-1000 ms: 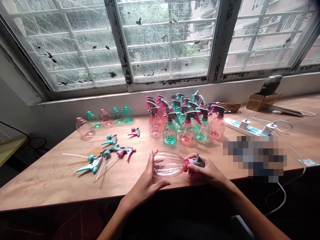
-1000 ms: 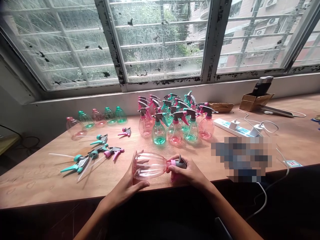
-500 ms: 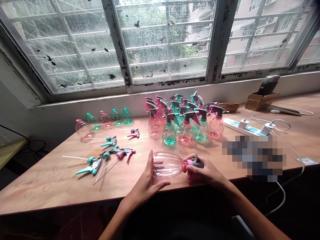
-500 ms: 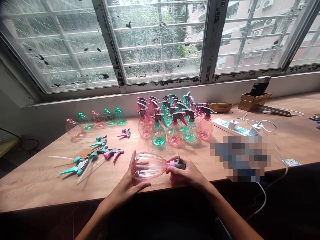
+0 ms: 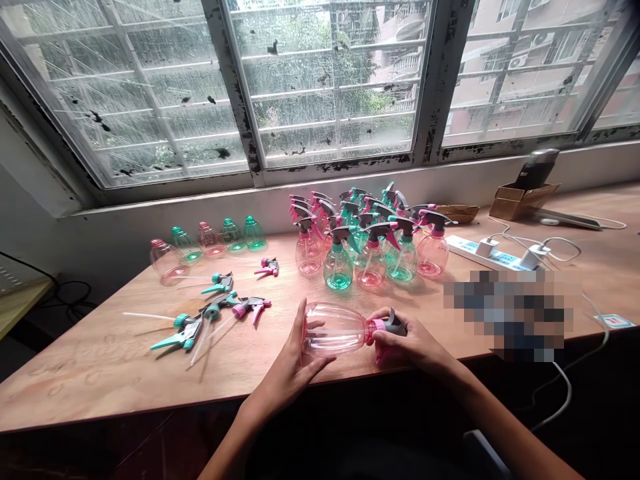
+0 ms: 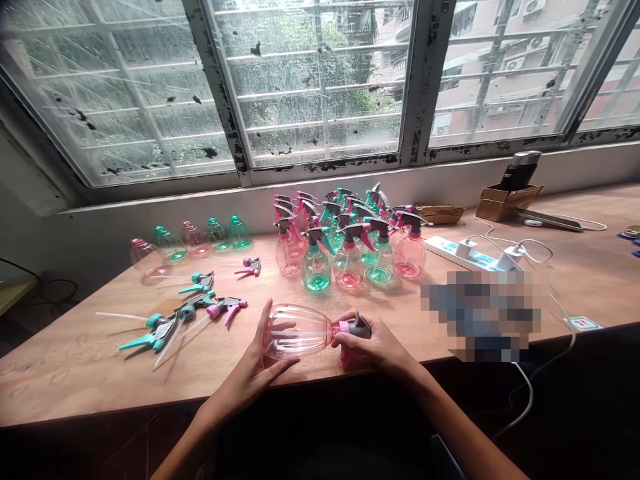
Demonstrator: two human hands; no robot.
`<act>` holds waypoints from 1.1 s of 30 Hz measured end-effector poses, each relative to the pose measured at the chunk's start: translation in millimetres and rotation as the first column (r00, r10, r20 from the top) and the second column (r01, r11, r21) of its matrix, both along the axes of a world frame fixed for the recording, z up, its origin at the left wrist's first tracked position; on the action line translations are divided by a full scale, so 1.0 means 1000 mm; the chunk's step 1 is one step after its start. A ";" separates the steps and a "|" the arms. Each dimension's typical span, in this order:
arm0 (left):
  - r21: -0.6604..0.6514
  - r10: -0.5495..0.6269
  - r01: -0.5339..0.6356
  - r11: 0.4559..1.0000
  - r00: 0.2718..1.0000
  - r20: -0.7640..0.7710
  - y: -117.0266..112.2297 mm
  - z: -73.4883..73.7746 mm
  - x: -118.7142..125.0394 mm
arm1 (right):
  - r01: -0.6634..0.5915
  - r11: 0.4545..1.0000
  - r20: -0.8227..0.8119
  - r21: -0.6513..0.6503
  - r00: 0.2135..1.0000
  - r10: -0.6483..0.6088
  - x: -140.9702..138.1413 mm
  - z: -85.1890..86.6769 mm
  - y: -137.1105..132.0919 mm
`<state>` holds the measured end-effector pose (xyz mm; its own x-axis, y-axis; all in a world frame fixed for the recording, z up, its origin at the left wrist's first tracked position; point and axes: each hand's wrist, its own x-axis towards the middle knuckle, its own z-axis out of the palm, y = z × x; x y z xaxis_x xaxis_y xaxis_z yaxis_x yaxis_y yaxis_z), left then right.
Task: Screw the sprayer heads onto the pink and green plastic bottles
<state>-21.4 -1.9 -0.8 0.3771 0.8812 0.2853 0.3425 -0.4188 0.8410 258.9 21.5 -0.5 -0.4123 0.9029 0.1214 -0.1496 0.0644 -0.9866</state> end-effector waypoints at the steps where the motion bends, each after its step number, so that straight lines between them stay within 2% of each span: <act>1: -0.011 0.004 -0.005 1.000 1.000 -0.003 0.000 0.000 0.000 | 0.005 1.000 -0.003 0.001 1.000 -0.005 0.000 0.000 0.000; 9: -0.146 0.000 0.003 0.989 1.000 0.021 -0.007 0.010 0.001 | 0.013 1.000 0.001 0.010 1.000 -0.013 0.000 0.001 -0.001; 15: -0.071 -0.004 0.004 0.997 1.000 0.000 -0.006 0.012 0.003 | -0.011 1.000 0.001 0.018 1.000 0.011 0.000 -0.001 0.002; 22: 0.049 -0.004 0.004 0.999 1.000 0.003 0.000 -0.001 0.000 | -0.026 1.000 0.011 0.010 1.000 0.025 0.002 -0.003 0.003; 29: -0.019 -0.066 0.066 0.998 0.998 0.009 -0.008 0.008 -0.001 | 0.014 1.000 0.004 0.012 1.000 -0.014 0.002 -0.004 0.003; 33: -0.044 -0.143 0.147 0.988 0.986 0.088 -0.011 0.013 -0.003 | 0.006 1.000 -0.031 0.006 0.999 -0.006 0.003 -0.006 0.004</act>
<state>-24.2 -12.9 12.5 0.4787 0.8329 0.2779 0.2083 -0.4152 0.8855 261.7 25.3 -6.4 -0.4026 0.9047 0.1396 -0.1798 0.0714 -0.9811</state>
